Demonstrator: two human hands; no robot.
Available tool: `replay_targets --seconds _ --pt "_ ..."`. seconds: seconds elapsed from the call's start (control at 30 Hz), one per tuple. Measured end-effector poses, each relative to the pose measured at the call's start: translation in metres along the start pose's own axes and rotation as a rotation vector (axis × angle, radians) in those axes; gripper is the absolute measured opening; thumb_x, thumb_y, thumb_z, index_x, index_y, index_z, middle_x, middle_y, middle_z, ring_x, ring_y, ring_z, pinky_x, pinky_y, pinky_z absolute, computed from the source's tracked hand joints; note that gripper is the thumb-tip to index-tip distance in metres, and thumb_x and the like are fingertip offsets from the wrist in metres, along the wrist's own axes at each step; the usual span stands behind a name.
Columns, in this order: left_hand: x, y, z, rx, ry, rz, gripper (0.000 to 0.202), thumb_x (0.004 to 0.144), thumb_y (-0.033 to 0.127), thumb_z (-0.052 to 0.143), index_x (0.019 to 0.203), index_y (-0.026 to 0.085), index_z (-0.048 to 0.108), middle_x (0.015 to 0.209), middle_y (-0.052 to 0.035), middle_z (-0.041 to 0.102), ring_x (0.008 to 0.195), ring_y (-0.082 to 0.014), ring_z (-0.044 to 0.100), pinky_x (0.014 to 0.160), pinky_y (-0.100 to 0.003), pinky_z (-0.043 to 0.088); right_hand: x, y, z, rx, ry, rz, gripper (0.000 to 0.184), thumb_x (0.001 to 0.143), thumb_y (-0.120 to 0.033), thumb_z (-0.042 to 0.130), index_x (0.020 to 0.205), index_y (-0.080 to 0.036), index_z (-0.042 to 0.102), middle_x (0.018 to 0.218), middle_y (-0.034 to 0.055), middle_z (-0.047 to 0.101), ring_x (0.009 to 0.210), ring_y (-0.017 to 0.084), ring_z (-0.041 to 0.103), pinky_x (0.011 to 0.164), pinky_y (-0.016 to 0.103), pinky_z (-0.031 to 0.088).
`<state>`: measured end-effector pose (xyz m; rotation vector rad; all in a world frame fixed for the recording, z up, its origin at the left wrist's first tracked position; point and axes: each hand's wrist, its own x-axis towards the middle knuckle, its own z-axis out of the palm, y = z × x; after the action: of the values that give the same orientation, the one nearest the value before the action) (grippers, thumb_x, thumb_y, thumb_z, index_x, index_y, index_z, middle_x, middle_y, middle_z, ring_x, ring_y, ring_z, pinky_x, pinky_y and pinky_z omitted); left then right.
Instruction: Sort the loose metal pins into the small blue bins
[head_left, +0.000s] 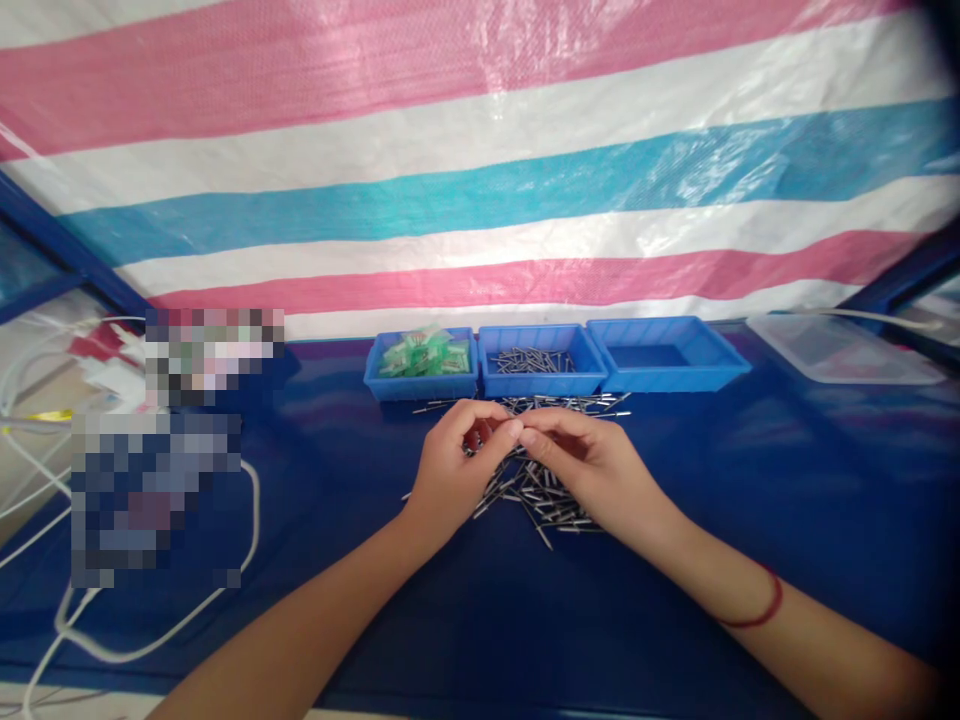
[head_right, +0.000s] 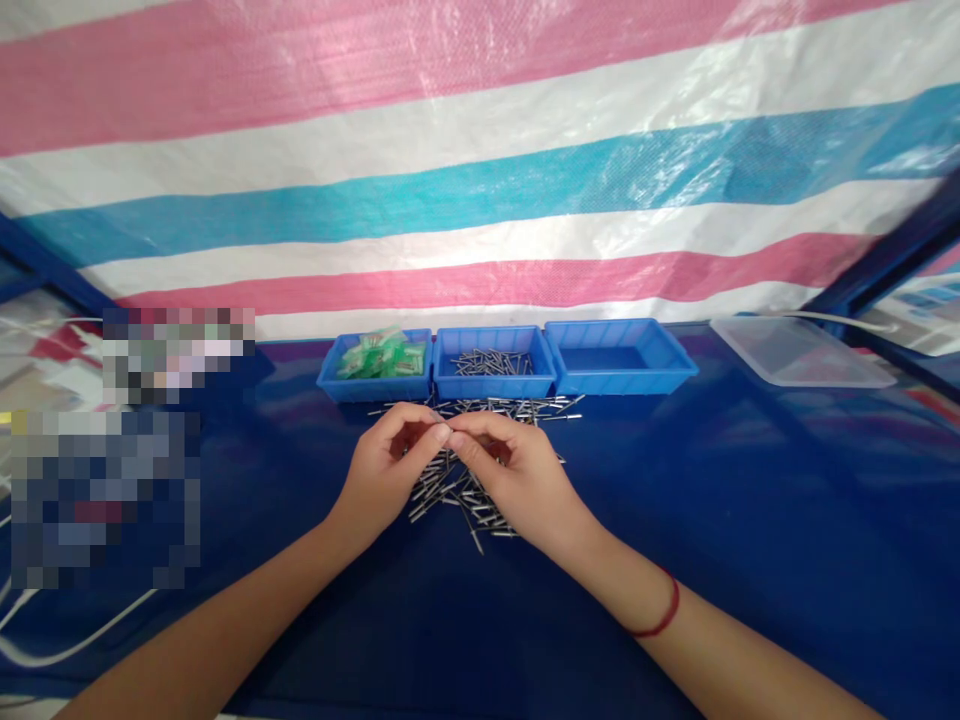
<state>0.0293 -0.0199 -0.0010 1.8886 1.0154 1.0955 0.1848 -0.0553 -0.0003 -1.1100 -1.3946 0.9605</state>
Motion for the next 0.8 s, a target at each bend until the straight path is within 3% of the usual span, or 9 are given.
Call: replay_targets --seconds 0.43,0.8 --pt "-0.001 0.003 -0.001 -0.005 0.038 0.067 0.014 0.089 0.031 0.055 0.092 0.02 0.062 0.083 -0.0022 0.062 0.078 -0.0148 0.058 0.07 -0.026 0.047 -0.001 -0.002 0.001 0.005 -0.058 0.044 0.017 0.085 -0.037 0.059 0.084 -0.02 0.06 0.074 0.0003 0.06 0.068 0.013 0.055 0.063 0.027 0.046" --pt "0.003 0.001 -0.003 0.085 -0.022 0.169 0.009 0.09 0.025 0.053 0.092 0.02 0.06 0.086 -0.0024 0.059 0.075 -0.0126 0.055 0.067 -0.025 0.045 -0.003 -0.011 -0.006 -0.049 0.086 -0.055 0.012 0.085 -0.033 0.059 0.086 -0.022 0.055 0.071 -0.0011 0.054 0.064 0.013 0.051 0.058 0.026 0.044"
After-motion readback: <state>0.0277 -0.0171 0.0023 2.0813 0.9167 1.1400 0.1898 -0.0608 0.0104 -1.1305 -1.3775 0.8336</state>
